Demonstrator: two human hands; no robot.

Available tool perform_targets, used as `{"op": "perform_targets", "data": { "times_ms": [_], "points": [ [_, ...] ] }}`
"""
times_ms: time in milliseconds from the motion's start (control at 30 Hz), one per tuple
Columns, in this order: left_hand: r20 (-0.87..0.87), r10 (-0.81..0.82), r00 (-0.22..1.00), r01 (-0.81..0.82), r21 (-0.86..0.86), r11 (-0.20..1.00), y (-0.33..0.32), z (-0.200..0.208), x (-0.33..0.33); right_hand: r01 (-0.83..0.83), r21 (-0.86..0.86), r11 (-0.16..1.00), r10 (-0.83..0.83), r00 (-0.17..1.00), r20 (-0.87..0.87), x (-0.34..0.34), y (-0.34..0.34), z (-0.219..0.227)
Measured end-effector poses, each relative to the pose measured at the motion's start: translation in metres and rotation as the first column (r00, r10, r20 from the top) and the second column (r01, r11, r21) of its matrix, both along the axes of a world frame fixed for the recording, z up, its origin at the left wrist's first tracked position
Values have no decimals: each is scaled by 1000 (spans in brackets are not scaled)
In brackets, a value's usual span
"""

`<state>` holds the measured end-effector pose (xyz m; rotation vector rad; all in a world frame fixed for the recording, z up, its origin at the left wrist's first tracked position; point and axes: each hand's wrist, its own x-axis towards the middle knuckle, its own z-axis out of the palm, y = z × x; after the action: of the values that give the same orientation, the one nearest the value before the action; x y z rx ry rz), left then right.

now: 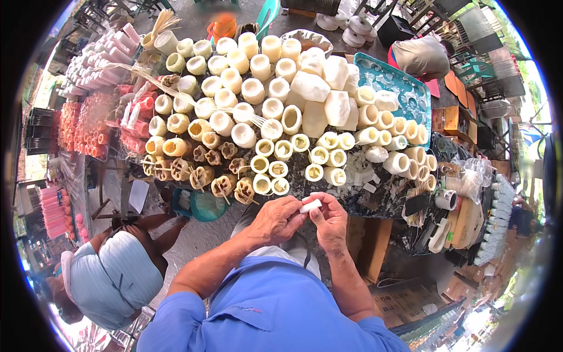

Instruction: The person repeatedly picks small white wax pieces from a cardboard box and inserts them into the hollow centers of upright cylindrical candle molds on a workbench. The person handles the molds and wax pieces by hand, working one at a time.

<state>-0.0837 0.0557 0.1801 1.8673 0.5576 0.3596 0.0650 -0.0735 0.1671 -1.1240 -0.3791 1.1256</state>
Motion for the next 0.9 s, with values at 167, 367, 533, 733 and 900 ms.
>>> {"op": "perform_targets", "data": {
  "times_ms": [167,367,533,733,900],
  "points": [
    [-63,-212,975,211,-33,977,62,-3,-19,72,-43,996,-61,974,218,-21,45,-1],
    [-287,188,939,-100,293,951,150,-45,-6,327,-12,945,-303,886,350,-13,77,-16],
    [-416,260,871,-117,339,934,154,-72,22,249,5,969,-229,883,410,1,87,-22],
    [-348,306,886,-196,315,929,150,-89,24,250,-198,948,-102,827,552,4,111,-14],
    [-234,225,946,-130,364,922,141,-84,-5,226,-304,926,108,610,785,10,142,-5]
  ]
}}
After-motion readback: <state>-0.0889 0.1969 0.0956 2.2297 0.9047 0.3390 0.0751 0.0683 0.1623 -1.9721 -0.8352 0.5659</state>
